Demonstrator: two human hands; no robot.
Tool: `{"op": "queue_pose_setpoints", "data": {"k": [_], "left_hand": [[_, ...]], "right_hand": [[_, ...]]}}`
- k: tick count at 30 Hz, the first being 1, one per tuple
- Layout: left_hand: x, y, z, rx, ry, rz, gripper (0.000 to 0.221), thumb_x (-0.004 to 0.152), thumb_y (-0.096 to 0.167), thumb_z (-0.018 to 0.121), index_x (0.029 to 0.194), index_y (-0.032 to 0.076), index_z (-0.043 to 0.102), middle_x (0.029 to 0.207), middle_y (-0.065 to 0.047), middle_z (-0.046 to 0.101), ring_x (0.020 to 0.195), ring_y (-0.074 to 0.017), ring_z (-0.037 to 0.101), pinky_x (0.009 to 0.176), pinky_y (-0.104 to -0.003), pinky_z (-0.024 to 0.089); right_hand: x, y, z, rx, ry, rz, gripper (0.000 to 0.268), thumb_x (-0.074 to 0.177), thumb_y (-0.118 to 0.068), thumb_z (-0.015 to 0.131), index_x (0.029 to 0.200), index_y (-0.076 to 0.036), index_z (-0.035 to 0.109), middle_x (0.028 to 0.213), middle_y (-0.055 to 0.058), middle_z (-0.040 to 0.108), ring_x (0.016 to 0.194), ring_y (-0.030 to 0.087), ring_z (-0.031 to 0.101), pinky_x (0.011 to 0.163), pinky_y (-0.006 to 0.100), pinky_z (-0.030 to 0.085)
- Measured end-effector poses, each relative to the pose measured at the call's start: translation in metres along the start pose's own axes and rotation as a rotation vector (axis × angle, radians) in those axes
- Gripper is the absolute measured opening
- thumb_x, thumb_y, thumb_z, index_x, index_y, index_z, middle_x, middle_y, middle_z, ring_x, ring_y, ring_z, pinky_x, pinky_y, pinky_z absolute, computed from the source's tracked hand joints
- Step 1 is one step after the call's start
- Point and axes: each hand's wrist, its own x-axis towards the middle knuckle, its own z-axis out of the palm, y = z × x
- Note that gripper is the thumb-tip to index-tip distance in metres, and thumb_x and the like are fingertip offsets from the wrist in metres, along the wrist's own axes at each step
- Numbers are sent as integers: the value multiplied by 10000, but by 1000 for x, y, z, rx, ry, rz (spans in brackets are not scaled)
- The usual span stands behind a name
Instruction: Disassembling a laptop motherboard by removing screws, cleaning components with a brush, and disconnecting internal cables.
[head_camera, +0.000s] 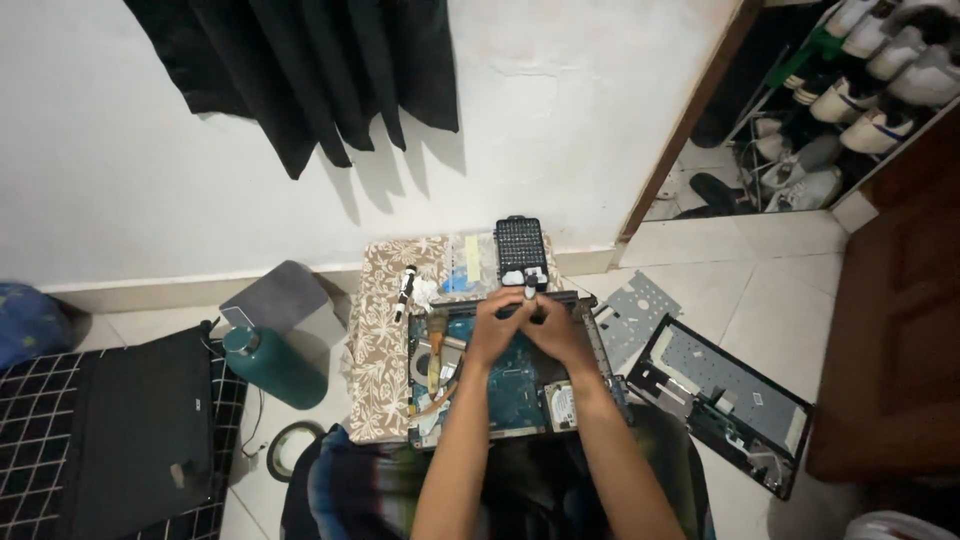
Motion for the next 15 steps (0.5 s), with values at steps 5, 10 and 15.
{"op": "queue_pose_setpoints", "data": {"k": [5,10,15], "left_hand": [[4,-5,1,8,21,12,182,869,179,888,923,27,804,1034,-163,772,1087,-359,686,1012,-544,479],[8,-34,2,81,39,8,263,841,202,917,970,25,772,1071,-164,766,1119,-372,674,991,-526,492],[5,-5,0,96,12,-126,273,801,297,896,943,116,750,963,-67,754,993,-223,699,920,-386,525]], "right_hand": [[8,27,-8,61,-9,-43,353,829,-356,768,1011,-87,630,887,147,681,921,283,672,847,478,514],[-52,-41,-65,-132,-107,-97,599,865,-237,751,1395,-48,544,1258,326,664,1246,497,600,1061,585,473],[-102,52,-109,-50,321,65,309,1001,-196,561,1274,-71,631,1193,193,668,1109,352,623,949,462,496]]}}
